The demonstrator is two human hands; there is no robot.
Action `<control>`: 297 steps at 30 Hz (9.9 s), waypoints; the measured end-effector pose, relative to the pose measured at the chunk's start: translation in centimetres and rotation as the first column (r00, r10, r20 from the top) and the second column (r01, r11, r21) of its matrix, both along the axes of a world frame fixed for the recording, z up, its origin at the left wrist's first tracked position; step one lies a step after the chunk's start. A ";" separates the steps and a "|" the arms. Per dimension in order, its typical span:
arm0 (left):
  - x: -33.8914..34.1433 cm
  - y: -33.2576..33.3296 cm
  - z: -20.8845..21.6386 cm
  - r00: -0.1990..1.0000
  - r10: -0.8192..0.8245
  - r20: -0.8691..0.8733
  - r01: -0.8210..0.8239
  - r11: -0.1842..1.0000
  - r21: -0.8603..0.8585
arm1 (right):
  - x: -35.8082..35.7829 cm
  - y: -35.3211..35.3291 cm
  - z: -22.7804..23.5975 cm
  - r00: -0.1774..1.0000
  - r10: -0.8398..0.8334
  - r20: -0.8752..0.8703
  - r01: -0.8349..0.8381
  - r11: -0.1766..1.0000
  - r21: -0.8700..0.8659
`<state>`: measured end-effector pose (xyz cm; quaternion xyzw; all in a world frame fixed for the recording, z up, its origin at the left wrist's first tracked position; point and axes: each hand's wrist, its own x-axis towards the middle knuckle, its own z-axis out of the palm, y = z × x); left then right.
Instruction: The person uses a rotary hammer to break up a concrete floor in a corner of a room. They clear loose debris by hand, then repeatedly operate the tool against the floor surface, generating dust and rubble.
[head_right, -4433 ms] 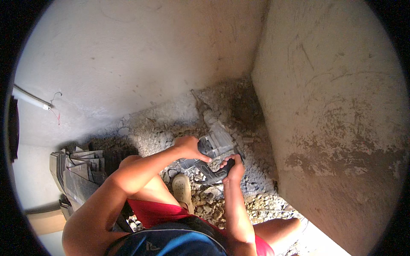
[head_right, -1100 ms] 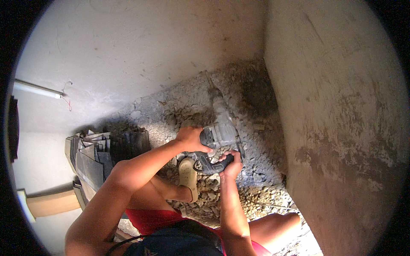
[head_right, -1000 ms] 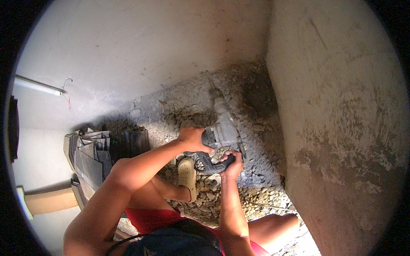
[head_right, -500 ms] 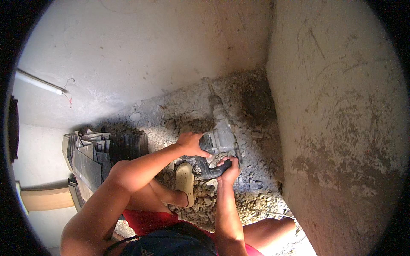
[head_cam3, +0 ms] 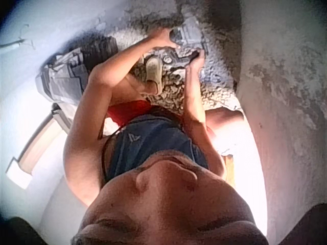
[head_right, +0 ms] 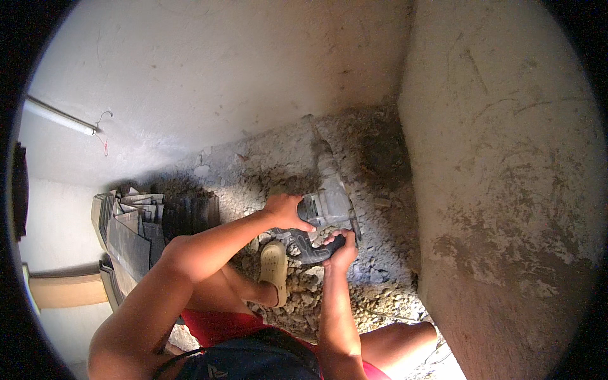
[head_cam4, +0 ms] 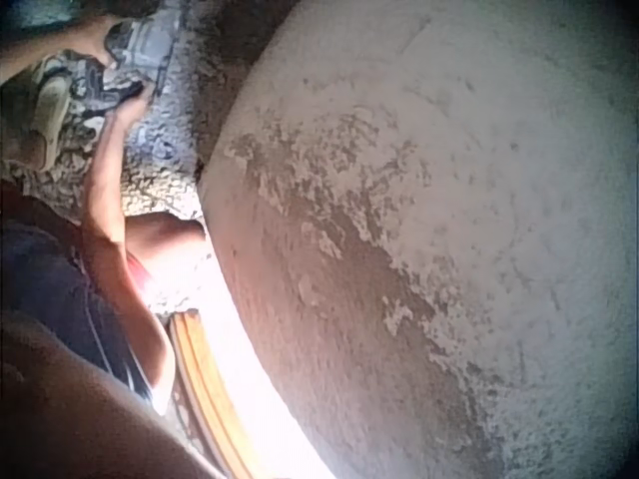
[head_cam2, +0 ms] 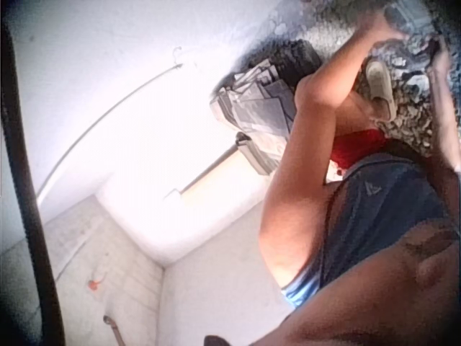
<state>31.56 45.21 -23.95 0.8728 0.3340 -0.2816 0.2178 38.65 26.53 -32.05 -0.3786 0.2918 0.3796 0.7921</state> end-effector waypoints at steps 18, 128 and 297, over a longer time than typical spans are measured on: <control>1.3 0.4 1.5 0.981 0.125 0.146 -0.118 0.991 -0.055 | 4.7 1.9 5.7 0.980 0.114 0.163 -0.094 0.988 -0.125; 1.0 -3.4 -2.5 0.983 -0.096 0.154 0.090 0.995 0.045 | 1.8 -3.5 -1.8 0.986 0.006 0.169 0.000 0.999 -0.033; 0.6 -3.3 -2.2 0.938 -0.067 0.341 0.059 0.998 0.033 | 2.9 -2.4 4.1 0.944 -0.002 0.331 0.042 0.992 -0.115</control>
